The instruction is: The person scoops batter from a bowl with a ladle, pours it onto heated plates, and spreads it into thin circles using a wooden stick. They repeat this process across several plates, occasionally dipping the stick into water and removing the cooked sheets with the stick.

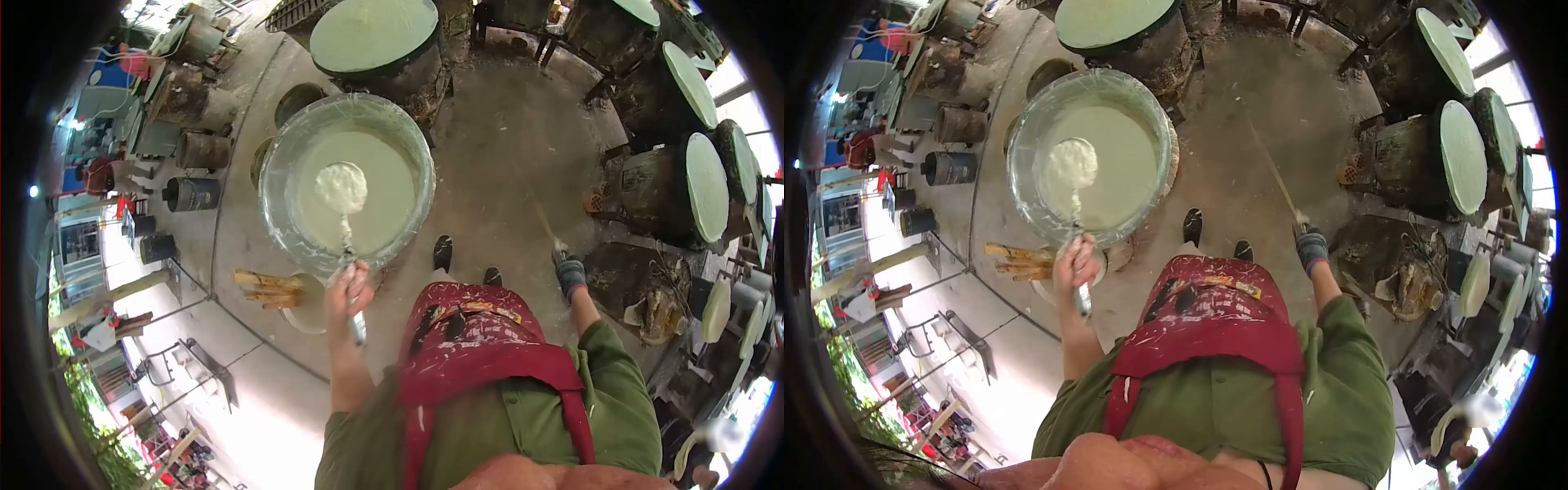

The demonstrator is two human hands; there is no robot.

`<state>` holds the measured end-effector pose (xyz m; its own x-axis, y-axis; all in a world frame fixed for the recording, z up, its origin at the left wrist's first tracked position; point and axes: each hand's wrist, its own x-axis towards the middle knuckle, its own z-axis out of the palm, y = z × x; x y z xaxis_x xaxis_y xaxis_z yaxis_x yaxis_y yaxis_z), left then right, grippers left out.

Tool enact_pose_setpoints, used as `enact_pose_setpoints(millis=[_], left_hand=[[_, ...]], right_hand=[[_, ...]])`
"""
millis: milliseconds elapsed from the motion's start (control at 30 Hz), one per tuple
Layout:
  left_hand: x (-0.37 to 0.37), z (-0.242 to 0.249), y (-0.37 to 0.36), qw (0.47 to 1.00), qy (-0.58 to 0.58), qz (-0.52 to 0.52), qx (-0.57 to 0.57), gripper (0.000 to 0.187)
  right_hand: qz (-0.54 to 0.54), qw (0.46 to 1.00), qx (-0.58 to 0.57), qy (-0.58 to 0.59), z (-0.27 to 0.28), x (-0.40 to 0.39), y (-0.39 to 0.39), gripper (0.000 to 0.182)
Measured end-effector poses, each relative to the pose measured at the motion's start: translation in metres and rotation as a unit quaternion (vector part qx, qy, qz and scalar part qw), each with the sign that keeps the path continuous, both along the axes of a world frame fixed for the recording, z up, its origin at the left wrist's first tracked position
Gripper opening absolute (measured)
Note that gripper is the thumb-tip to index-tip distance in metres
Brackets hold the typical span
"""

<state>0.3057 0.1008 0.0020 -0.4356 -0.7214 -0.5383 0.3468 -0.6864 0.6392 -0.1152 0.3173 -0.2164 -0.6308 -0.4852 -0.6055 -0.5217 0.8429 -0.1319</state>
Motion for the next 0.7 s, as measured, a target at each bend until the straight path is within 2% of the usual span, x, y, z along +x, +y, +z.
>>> enact_pose_setpoints(millis=[67, 100, 133, 167, 233, 267, 300, 367, 467, 567, 633, 667, 700], left_hand=[[0.005, -0.049, -0.040, 0.989, -0.117, -0.082, -0.022, 0.021], [0.001, -0.075, -0.062, 0.949, -0.261, -0.158, -0.075, 0.021], [0.002, -0.099, -0.079, 0.876, -0.403, -0.236, -0.115, 0.021], [0.006, -0.120, -0.088, 0.772, -0.528, -0.320, -0.148, 0.021], [0.006, -0.158, -0.118, 0.610, -0.596, -0.434, -0.292, 0.022], [0.003, -0.172, -0.132, 0.513, -0.615, -0.479, -0.360, 0.022], [-0.002, -0.188, -0.147, 0.524, -0.611, -0.471, -0.362, 0.022], [-0.015, -0.214, -0.174, 0.544, -0.606, -0.454, -0.361, 0.022], [-0.025, -0.241, -0.210, 0.579, -0.598, -0.433, -0.346, 0.025], [0.008, -0.291, -0.215, 0.579, -0.527, -0.463, -0.415, 0.032], [0.028, -0.301, -0.194, 0.720, -0.461, -0.494, -0.160, 0.037], [0.035, -0.294, -0.184, 0.767, -0.413, -0.490, -0.030, 0.040], [0.045, -0.283, -0.166, 0.820, -0.346, -0.454, 0.048, 0.040]], right_hand=[[-0.016, 0.990, -0.132, 0.048, 0.001, 0.026, 0.007, 0.031], [-0.012, 0.976, -0.202, 0.075, 0.002, 0.028, -0.004, 0.033], [-0.050, 0.959, -0.278, 0.025, 0.017, 0.038, -0.017, 0.036], [-0.065, 0.974, -0.217, 0.006, 0.021, 0.052, -0.017, 0.038], [-0.092, 0.989, -0.113, -0.023, 0.022, 0.059, -0.035, 0.041], [-0.178, 0.963, -0.159, -0.121, -0.001, 0.061, -0.034, 0.043], [-0.185, 0.958, -0.185, -0.119, -0.018, 0.059, -0.025, 0.042], [-0.195, 0.944, -0.237, -0.118, 0.002, 0.070, -0.044, 0.041], [-0.149, 0.932, -0.297, -0.143, 0.015, 0.081, -0.066, 0.038], [-0.130, 0.926, -0.304, -0.184, 0.023, 0.089, -0.075, 0.038], [-0.162, 0.919, -0.267, -0.239, 0.037, 0.097, -0.075, 0.038], [-0.179, 0.913, -0.252, -0.267, 0.040, 0.101, -0.072, 0.039], [-0.155, 0.913, -0.246, -0.286, 0.040, 0.103, -0.065, 0.039]])
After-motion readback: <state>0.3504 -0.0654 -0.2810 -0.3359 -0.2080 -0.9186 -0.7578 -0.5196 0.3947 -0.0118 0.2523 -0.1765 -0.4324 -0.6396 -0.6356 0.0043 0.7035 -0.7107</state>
